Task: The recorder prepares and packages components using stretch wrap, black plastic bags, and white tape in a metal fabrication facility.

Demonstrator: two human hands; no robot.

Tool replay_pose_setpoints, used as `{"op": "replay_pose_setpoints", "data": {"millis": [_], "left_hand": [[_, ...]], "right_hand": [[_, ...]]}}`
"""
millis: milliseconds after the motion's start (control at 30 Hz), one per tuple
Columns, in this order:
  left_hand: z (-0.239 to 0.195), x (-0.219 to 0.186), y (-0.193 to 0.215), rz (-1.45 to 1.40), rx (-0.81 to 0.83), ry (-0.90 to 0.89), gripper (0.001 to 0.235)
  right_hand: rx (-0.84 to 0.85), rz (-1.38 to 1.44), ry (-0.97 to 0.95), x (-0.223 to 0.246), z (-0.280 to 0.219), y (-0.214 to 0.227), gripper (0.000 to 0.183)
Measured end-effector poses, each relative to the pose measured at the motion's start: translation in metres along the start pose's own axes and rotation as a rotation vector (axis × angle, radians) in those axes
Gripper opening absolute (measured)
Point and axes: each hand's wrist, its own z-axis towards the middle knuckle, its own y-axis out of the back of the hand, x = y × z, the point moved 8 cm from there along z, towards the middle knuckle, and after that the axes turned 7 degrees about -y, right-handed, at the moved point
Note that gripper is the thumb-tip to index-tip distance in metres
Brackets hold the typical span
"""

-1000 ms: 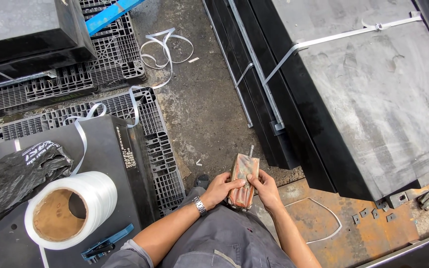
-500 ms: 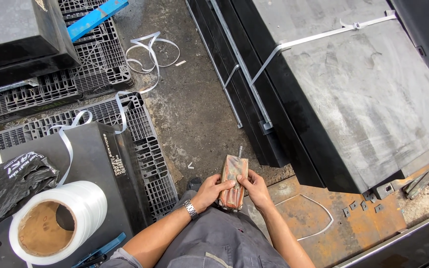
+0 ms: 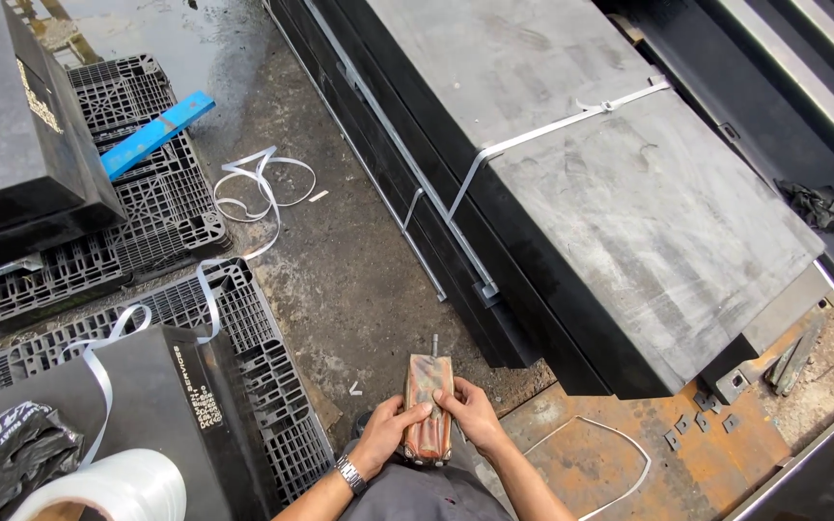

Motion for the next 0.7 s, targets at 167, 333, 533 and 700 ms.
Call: {"op": "replay_pose_setpoints", "data": {"millis": [167, 333, 533, 700], "left_hand": [[0.001, -0.001, 0.003, 0.018, -0.013, 0.019, 0.053], [0.003, -0.004, 0.006, -0.003, -0.029, 0.038, 0.053], [-0.001, -0.009, 0.005, 0.014, -0.028, 0.051, 0.053], [-0.001, -0.01, 0.004, -0.038, -0.017, 0.055, 0.051]], "right_hand": [[0.019, 0.04, -0.016, 0.001, 0.003, -0.003, 0.046], [0.029, 0.058, -0.015, 0.003, 0.005, -0.005, 0.045], [0.033, 0.05, -0.012, 0.006, 0.003, -0.006, 0.046], [0.021, 0.026, -0.03, 0.005, 0.006, -0.006, 0.047]]}}
